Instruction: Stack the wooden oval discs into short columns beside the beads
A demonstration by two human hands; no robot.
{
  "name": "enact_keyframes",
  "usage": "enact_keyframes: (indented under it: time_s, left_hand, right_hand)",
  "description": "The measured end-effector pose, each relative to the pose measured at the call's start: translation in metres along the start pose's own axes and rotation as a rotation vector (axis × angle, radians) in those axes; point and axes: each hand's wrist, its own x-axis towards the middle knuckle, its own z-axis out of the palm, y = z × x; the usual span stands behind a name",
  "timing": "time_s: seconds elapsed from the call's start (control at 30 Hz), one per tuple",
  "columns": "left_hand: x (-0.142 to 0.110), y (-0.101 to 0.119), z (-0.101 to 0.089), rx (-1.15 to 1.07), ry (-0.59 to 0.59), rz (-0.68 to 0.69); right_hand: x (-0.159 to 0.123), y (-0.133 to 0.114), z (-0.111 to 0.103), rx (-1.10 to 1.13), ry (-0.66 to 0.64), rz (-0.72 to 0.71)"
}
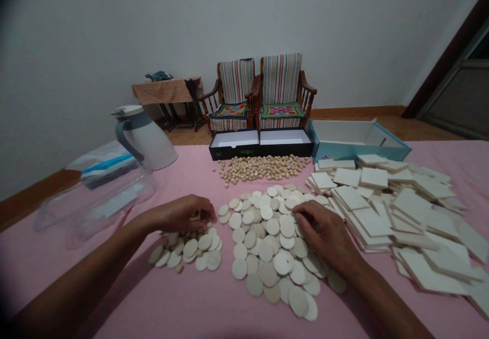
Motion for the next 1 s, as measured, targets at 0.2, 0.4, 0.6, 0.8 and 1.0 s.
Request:
enact_keyframes:
  time_s: [0.2, 0.4, 0.6, 0.8, 1.0]
  left_hand:
    - [0.002, 0.007, 0.007, 0.103, -0.035, -0.038]
    - [0.006, 0.007, 0.007, 0.137, -0.096, -0.010]
    - [0.017, 0.006, 0.014, 0.216, -0.044, -0.021]
    - [0.035, -0.011, 0.009, 0.123, 0.451, -0.135]
    - [0.018, -0.011, -0.010, 0.013, 0.292, -0.044]
  right_hand:
    - [0.001, -0.002, -0.001, -0.004, 0.000, 0.004]
    - [0.000, 0.000, 0.000, -0.012, -0.009, 0.008]
    - [0.000, 0.000, 0.000, -0.009, -0.010, -0.012]
    - [0.000, -0.001, -0.001, 0.003, -0.007, -0.008]
    - [0.001, -0.003, -0.001, -0.003, 0.003, -0.004]
